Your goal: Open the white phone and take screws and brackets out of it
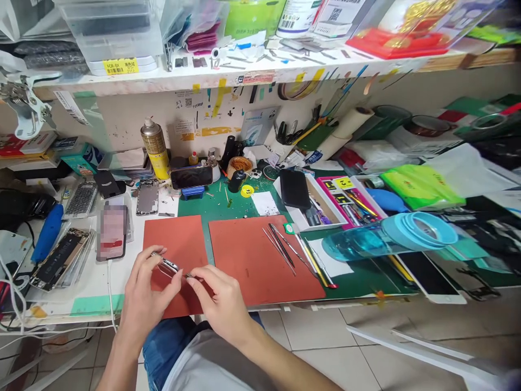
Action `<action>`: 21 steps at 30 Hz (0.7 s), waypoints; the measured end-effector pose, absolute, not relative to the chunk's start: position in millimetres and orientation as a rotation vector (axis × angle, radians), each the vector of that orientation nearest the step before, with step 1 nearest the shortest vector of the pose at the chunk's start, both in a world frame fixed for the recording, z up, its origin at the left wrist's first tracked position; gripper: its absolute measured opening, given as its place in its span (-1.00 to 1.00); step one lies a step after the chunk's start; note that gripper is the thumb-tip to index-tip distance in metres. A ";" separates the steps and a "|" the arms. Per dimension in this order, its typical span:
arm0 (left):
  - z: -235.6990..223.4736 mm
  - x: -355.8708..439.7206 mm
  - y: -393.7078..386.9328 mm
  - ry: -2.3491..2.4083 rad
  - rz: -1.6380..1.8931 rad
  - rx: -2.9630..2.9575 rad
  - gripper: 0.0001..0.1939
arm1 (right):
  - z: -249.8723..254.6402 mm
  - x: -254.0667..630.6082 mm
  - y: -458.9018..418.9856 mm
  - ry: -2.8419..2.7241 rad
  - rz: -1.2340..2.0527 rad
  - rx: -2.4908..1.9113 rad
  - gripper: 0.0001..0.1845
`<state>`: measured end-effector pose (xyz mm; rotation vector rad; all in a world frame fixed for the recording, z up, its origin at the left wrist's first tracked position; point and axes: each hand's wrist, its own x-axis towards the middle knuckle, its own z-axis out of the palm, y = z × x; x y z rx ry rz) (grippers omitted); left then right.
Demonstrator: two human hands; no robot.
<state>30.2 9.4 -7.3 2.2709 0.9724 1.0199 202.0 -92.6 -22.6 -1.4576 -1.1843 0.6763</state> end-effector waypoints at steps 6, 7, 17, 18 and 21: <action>-12.2 23.7 22.7 0.705 0.905 1.386 -0.46 | -20.9 225.2 -82.6 -1.214 1.116 -1.135 -0.53; -11.4 25.7 21.9 0.684 0.857 1.299 -0.41 | -21.0 224.6 -80.6 -1.218 1.214 -1.070 -0.46; -5.0 32.6 19.0 1.003 0.817 1.387 -0.49 | -38.7 191.7 -79.1 -1.331 0.786 -1.332 -0.75; -4.2 32.9 15.0 1.040 0.826 1.445 -0.41 | -43.0 189.0 -79.4 -1.352 0.694 -1.358 -0.77; -6.5 38.7 -3.4 1.200 0.901 1.732 -0.32 | -55.5 182.0 -82.0 -1.422 0.487 -1.378 -0.67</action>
